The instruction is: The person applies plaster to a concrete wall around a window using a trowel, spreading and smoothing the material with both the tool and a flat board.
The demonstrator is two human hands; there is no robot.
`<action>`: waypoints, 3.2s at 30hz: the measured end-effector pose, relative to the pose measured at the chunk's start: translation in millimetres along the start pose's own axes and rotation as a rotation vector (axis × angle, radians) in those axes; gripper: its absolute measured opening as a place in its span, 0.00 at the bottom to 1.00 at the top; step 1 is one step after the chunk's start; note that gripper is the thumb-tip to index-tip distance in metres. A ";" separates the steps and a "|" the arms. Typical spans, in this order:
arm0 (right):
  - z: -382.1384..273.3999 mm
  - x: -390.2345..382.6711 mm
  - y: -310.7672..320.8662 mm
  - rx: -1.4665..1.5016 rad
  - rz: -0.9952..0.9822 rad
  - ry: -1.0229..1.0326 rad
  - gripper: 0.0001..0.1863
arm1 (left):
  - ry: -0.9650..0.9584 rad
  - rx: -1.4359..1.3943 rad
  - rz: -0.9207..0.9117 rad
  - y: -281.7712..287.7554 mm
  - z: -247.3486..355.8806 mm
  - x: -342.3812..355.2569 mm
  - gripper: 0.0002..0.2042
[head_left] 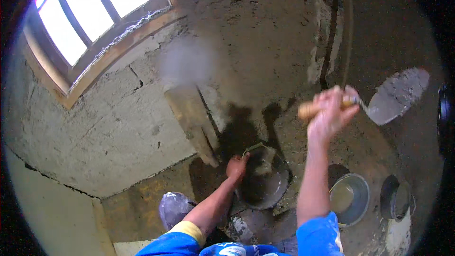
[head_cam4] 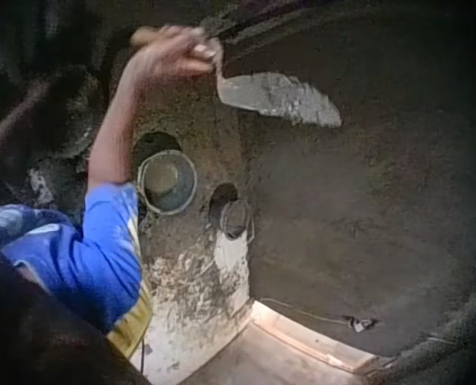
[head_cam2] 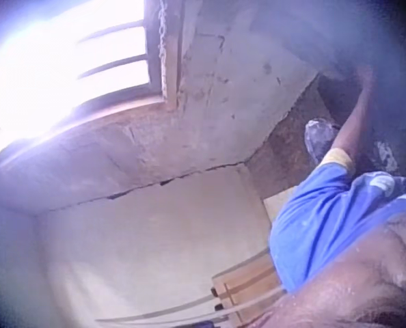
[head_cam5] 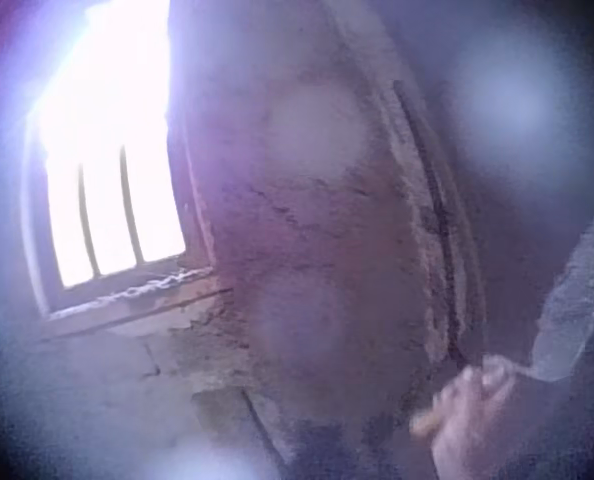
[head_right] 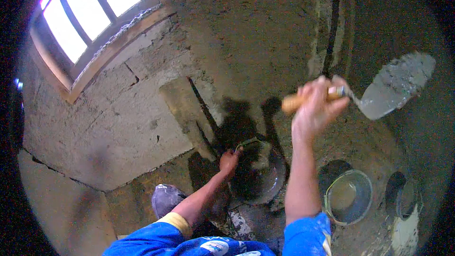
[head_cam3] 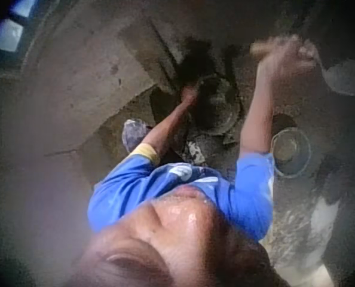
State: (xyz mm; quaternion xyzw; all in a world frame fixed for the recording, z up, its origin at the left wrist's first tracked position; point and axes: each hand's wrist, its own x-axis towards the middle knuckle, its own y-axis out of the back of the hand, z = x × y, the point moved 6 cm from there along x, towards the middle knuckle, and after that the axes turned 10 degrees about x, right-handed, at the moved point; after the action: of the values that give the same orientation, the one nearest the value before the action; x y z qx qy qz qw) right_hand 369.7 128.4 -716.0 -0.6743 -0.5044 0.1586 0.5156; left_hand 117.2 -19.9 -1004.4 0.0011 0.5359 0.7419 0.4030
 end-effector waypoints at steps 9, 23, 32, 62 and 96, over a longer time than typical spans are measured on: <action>91.6 -114.9 106.7 -1.305 -1.334 -0.608 0.11 | -0.093 0.043 0.191 -5.9 -34.0 34.8 0.32; 65.8 -276.6 354.8 -0.399 -0.062 -1.932 0.07 | -0.083 -0.131 0.130 -21.2 28.4 -14.7 0.26; 2.8 -198.6 181.6 0.145 0.003 -1.598 0.17 | -0.086 -0.048 0.031 -19.8 0.7 10.1 0.32; 76.6 -271.2 356.7 -0.689 -0.254 -1.913 0.06 | -0.073 -0.100 0.052 -28.7 34.9 -10.7 0.28; 45.9 -188.9 352.2 -1.361 -0.706 -1.555 0.13 | 0.011 -0.210 0.152 -19.9 -3.3 0.4 0.27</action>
State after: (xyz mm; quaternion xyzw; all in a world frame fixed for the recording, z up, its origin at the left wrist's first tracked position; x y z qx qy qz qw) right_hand 434.7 7.9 -1094.2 -0.3511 -0.8394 0.0724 -0.4085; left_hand 127.4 -20.3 -1021.8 -0.0044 0.4558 0.8223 0.3405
